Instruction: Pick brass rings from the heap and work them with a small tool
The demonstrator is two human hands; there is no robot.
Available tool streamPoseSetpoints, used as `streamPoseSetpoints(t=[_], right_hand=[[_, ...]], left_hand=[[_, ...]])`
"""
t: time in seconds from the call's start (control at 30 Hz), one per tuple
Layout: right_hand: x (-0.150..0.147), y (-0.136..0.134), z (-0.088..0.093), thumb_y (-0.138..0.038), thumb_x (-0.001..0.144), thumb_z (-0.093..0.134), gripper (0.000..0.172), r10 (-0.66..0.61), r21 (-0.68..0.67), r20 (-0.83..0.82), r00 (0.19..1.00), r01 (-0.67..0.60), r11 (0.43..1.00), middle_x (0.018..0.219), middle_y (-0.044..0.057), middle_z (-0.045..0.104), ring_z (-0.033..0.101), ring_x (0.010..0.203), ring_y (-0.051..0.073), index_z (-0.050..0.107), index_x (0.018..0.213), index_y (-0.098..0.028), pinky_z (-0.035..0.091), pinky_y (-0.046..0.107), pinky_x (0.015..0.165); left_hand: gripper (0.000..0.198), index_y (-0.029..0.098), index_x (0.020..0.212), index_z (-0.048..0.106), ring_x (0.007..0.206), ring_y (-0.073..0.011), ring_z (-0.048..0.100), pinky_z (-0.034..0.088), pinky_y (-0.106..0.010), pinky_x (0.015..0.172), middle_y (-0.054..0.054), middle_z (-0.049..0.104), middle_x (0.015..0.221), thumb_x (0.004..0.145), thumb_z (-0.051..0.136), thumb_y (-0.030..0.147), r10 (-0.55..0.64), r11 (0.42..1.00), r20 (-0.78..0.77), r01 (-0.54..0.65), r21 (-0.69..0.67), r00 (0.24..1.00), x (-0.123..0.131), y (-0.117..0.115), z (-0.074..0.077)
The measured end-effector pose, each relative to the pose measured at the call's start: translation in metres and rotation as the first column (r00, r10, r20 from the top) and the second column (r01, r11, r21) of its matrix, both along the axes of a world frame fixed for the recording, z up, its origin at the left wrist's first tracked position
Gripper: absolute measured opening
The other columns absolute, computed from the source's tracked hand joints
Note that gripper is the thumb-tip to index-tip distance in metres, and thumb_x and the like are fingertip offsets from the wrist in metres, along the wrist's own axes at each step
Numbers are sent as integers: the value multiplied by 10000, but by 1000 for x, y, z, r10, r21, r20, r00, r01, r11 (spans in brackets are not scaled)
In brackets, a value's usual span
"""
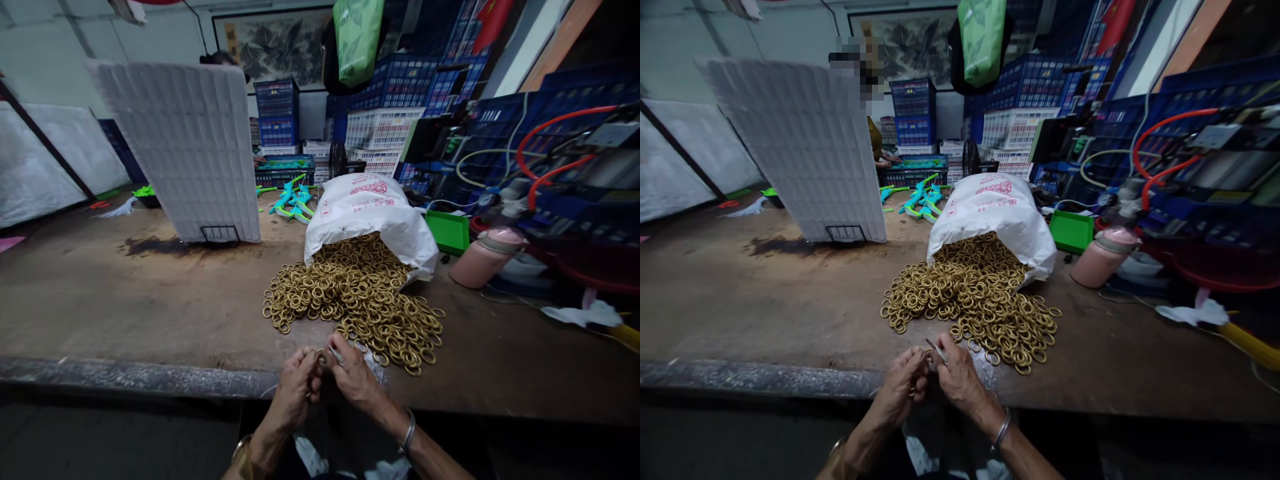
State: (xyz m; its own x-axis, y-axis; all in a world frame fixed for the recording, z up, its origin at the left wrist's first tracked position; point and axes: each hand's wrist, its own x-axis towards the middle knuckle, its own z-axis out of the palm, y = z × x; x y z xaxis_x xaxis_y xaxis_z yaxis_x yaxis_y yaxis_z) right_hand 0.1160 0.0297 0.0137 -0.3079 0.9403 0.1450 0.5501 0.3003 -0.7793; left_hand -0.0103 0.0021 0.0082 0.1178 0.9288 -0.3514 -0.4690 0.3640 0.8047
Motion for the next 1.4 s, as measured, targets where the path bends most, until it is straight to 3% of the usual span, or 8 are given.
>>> streamPoseSetpoints(t=[0.2,0.3,0.47,0.73,0.83,0.93,1.1,1.4], right_hand=[[-5,2,-2,-382,780,388,215,-92,-274,-161,983,45,961,587,-45,462,429,545,101,469,737,-188,352,204,520],[-6,3,-1,-383,761,398,220,-112,-319,-187,976,48,946,556,-53,447,405,516,96,478,717,-183,337,202,493],[-8,0,5,-336,730,425,176,-100,-236,-118,988,70,969,628,-27,490,431,582,104,475,662,-181,352,208,541],[-8,0,4,-327,775,372,197,-111,-271,-174,979,60,961,602,-27,503,445,541,100,493,727,-179,351,202,504],[-5,0,-3,-331,794,343,234,-125,-135,-70,990,115,984,606,-11,510,443,553,111,490,694,-179,347,219,535],[-1,-4,-9,-258,800,318,211,-55,-15,101,993,57,998,594,-6,508,439,549,117,479,682,-189,317,226,543],[0,-12,-13,-68,688,342,209,50,24,267,962,-59,998,621,-3,555,467,550,114,494,762,-191,263,223,536],[-3,-14,-10,-48,619,363,279,70,46,404,912,-97,994,628,4,571,480,550,124,506,817,-184,231,229,528]], left_hand=[[342,158,591,449,345,-15,265,191,-154,337,86,369,441,687,585,456,25,992,-266,9,126,964,-1,-1,6],[341,156,605,462,343,-12,262,186,-158,340,84,386,452,683,583,465,-13,992,-269,47,119,963,-2,-2,7],[362,172,666,462,313,-22,282,183,-160,315,75,426,466,705,524,527,-149,987,-187,156,23,971,-5,-4,-1],[342,165,721,472,336,-10,242,156,-141,331,77,407,506,726,521,503,-134,987,-36,136,86,990,-7,-9,-4],[339,167,744,468,347,-9,260,164,-138,337,72,425,531,720,533,499,-120,989,-26,121,79,992,-7,-10,-1],[342,170,732,457,354,-10,277,191,-140,345,72,426,539,718,535,502,-102,991,-43,105,84,994,-7,-10,1],[369,175,709,429,348,-11,284,200,-145,341,74,431,532,698,537,528,-47,996,-126,56,76,991,-6,-6,4],[359,181,686,423,349,-18,274,189,-155,347,84,409,489,687,551,517,3,993,-185,18,114,983,-5,-6,-1]])
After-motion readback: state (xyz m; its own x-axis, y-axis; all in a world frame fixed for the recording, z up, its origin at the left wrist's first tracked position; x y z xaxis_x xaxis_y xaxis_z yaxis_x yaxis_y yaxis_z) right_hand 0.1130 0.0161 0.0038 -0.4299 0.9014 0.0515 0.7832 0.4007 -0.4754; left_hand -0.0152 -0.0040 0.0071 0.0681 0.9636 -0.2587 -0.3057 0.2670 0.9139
